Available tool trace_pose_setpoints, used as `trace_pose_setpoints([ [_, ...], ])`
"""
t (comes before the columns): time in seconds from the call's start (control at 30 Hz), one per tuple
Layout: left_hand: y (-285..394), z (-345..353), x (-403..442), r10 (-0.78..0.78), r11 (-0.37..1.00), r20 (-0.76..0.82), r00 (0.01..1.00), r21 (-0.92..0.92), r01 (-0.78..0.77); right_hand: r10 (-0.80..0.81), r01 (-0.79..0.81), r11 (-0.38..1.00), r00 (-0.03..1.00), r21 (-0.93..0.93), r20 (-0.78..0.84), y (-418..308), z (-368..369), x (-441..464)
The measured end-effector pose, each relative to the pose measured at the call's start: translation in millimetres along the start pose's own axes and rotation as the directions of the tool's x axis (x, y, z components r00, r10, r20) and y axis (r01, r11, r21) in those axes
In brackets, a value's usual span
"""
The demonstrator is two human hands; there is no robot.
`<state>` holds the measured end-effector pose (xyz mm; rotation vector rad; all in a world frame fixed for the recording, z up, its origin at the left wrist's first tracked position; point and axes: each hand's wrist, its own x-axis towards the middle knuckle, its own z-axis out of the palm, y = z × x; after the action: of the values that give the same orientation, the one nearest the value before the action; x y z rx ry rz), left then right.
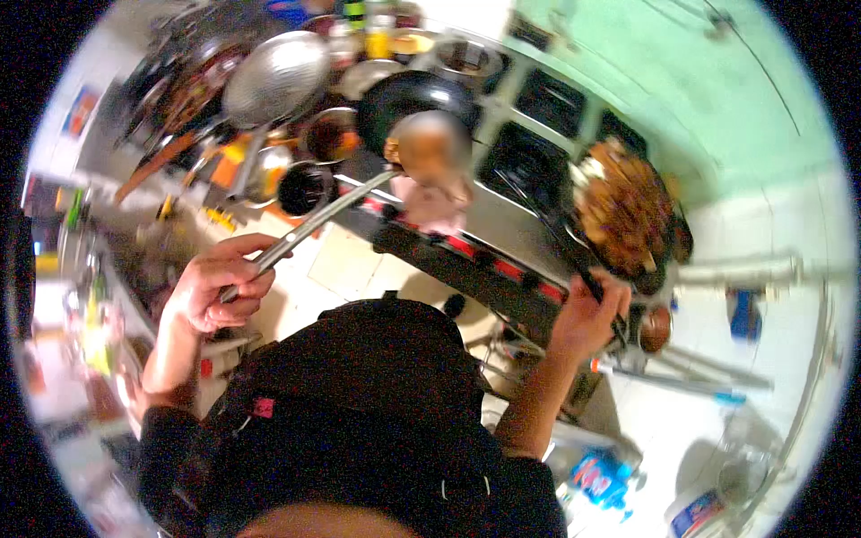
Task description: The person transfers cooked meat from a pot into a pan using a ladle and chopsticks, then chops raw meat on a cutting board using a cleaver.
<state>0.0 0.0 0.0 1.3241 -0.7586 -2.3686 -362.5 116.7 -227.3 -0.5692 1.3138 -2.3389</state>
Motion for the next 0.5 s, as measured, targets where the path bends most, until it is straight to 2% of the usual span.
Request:
trace_pose_setpoints([
  [0.07,-16,13,0,0.063,0.998,-0.012,0.998,-0.023,-0.063,-0.045,0.045,0.999,0.999,0.020,0.010,4,-8,17],
  [0.1,25,-63,-61,0.093,0.995,-0.041,0.995,-0.021,-0.094,0.086,-0.085,0.975,0.996,0.204,0.000,13,72,-43],
  [0.13,3,-88,-42,0.126,0.984,0.018,0.992,-0.132,-0.122,-0.024,0.024,1.000,0.999,-0.017,0.022,9,60,-24],
  [0.17,-24,-116,-17,0.153,0.960,0.097,0.984,-0.251,-0.124,-0.098,0.109,0.984,0.992,-0.142,0.084,6,63,-15],
  [0.2,-36,-141,-13,0.173,0.925,0.100,0.980,-0.357,-0.127,-0.172,0.204,0.945,0.975,-0.254,0.144,1,67,-6],
  [0.23,-25,-157,-36,0.203,0.922,0.050,0.978,-0.347,-0.173,0.054,-0.076,0.993,0.975,0.093,0.217,9,91,-22],
  [0.27,-27,-178,-41,0.234,0.913,0.042,0.971,-0.352,-0.204,0.220,-0.352,0.869,0.904,0.347,0.367,12,110,-28],
  [0.37,-12,-233,-72,0.292,0.889,-0.046,0.955,-0.355,-0.289,0.206,-0.339,0.897,0.888,0.283,0.411,32,181,-59],
  [0.4,-9,-252,-78,0.317,0.885,-0.079,0.945,-0.334,-0.325,0.187,-0.207,0.977,0.947,0.048,0.259,34,205,-71],
  [0.43,-2,-268,-91,0.345,0.883,-0.119,0.931,-0.296,-0.365,0.191,-0.216,0.974,0.946,0.068,0.262,35,226,-84],
  [0.5,8,-297,-100,0.342,0.872,-0.215,0.915,-0.289,-0.394,0.166,-0.423,0.868,0.741,0.260,0.650,34,253,-95],
])
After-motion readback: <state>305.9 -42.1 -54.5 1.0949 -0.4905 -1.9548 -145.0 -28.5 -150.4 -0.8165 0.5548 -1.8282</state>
